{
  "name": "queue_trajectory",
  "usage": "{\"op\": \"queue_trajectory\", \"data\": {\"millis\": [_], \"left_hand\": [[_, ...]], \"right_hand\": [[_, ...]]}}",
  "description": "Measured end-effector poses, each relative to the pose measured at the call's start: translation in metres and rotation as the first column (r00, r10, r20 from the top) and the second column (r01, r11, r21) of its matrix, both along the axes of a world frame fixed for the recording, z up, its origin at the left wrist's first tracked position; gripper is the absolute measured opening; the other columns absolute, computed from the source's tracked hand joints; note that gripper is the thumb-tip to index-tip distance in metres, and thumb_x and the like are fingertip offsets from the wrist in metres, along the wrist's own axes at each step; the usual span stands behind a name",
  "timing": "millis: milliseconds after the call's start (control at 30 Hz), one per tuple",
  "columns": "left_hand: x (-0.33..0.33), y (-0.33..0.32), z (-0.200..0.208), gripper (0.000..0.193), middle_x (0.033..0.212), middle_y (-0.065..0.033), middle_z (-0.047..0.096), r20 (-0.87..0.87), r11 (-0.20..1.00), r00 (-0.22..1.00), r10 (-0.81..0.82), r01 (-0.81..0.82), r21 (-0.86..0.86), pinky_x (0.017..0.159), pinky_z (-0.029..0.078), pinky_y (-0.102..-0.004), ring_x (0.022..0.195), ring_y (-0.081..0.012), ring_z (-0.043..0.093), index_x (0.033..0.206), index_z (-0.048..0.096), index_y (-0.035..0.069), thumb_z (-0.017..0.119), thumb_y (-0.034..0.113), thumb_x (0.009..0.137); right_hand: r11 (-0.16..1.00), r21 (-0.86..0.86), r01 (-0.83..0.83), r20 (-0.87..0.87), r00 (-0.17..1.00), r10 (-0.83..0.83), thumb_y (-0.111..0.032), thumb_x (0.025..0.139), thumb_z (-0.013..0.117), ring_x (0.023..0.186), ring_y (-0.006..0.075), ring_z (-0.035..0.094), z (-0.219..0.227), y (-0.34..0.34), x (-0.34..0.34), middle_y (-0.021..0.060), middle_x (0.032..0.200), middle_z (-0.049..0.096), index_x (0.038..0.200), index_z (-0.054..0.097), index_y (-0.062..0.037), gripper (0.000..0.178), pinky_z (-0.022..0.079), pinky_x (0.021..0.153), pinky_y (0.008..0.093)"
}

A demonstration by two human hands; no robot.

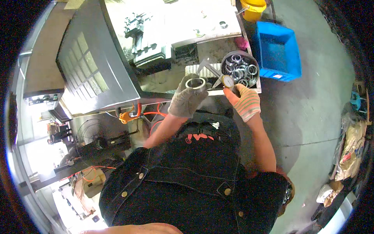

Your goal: The person measures the dimensions of a cylindrical metal part using a dial caliper. They then use a screwdriver to remove a similar metal part from a lathe machine and place it into a container.

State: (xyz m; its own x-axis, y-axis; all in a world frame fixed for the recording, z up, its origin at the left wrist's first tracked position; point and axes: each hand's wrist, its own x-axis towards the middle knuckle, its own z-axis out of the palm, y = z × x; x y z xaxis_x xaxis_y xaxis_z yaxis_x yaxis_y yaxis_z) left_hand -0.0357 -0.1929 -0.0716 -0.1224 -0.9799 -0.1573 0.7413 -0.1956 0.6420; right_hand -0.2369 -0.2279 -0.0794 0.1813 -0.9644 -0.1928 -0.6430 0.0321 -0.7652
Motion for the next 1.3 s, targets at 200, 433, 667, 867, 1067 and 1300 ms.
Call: {"op": "queue_trajectory", "data": {"millis": [200, 433, 667, 867, 1067, 1300], "left_hand": [[0.004, -0.024, -0.013, 0.023, 0.105, -0.0120, 0.058, -0.250, 0.971, 0.968, 0.009, 0.052, 0.235, 0.083, 0.048, -0.0405, 0.097, -0.0295, 0.058, 0.097, 0.054, 0.005, 0.055, 0.026, 0.088], [0.005, -0.028, -0.020, 0.018, 0.104, -0.0116, 0.059, 0.005, 0.985, 0.990, 0.142, -0.142, 0.094, 0.080, 0.048, -0.0402, 0.096, -0.0280, 0.059, 0.096, 0.053, 0.005, 0.056, 0.021, 0.087], [0.000, -0.035, 0.012, 0.042, 0.116, -0.0136, 0.052, 0.041, 0.987, 0.990, 0.135, -0.131, -0.093, 0.095, 0.041, -0.0458, 0.107, -0.0303, 0.052, 0.119, 0.043, 0.004, 0.061, 0.014, 0.083], [0.008, -0.037, 0.027, 0.051, 0.122, -0.0128, 0.049, 0.020, 0.976, 0.996, 0.088, -0.083, -0.202, 0.099, 0.038, -0.0444, 0.114, -0.0296, 0.048, 0.127, 0.039, 0.005, 0.061, 0.015, 0.083], [0.014, -0.033, 0.039, 0.050, 0.123, -0.0104, 0.049, -0.015, 0.936, 0.989, 0.144, -0.141, -0.323, 0.100, 0.037, -0.0433, 0.114, -0.0272, 0.048, 0.127, 0.040, 0.003, 0.061, 0.010, 0.083], [0.026, -0.036, 0.044, 0.045, 0.120, -0.0091, 0.050, -0.018, 0.954, 0.990, 0.142, -0.142, -0.263, 0.100, 0.037, -0.0427, 0.112, -0.0233, 0.050, 0.124, 0.041, 0.002, 0.060, 0.010, 0.084]], "right_hand": [[0.996, -0.071, 0.048, -0.020, 0.999, -0.050, -0.047, 0.075, 0.061, 0.066, 0.0317, 0.060, -0.002, -0.014, 0.000, 0.0148, 0.067, 0.061, 0.079, 0.060, -0.0047, 0.042, 0.045, 0.062, 0.0373], [0.940, -0.341, 0.031, -0.151, 0.985, -0.087, -0.034, 0.073, 0.069, 0.054, 0.0254, 0.055, 0.019, -0.028, -0.003, 0.0090, 0.059, 0.055, 0.083, 0.061, -0.0055, 0.031, 0.043, 0.052, 0.0344], [0.667, -0.727, -0.164, -0.214, 0.977, 0.007, -0.032, 0.068, 0.071, 0.063, 0.0308, 0.059, 0.051, -0.041, 0.002, 0.0133, 0.071, 0.059, 0.089, 0.058, -0.0013, 0.040, 0.046, 0.054, 0.0390], [0.578, -0.787, -0.214, -0.265, 0.964, -0.004, -0.042, 0.066, 0.070, 0.054, 0.0288, 0.055, 0.085, -0.046, 0.015, 0.0106, 0.060, 0.054, 0.068, 0.052, -0.0071, 0.039, 0.042, 0.047, 0.0377], [0.639, -0.741, -0.205, -0.320, 0.945, -0.069, -0.042, 0.067, 0.070, 0.053, 0.0299, 0.054, 0.097, -0.039, 0.027, 0.0114, 0.060, 0.053, 0.068, 0.051, -0.0075, 0.039, 0.042, 0.048, 0.0385], [0.629, -0.775, -0.057, -0.057, 0.998, 0.020, -0.019, 0.070, 0.070, 0.066, 0.0334, 0.059, 0.077, -0.035, 0.046, 0.0153, 0.073, 0.060, 0.089, 0.058, -0.0038, 0.027, 0.047, 0.060, 0.0393]]}}
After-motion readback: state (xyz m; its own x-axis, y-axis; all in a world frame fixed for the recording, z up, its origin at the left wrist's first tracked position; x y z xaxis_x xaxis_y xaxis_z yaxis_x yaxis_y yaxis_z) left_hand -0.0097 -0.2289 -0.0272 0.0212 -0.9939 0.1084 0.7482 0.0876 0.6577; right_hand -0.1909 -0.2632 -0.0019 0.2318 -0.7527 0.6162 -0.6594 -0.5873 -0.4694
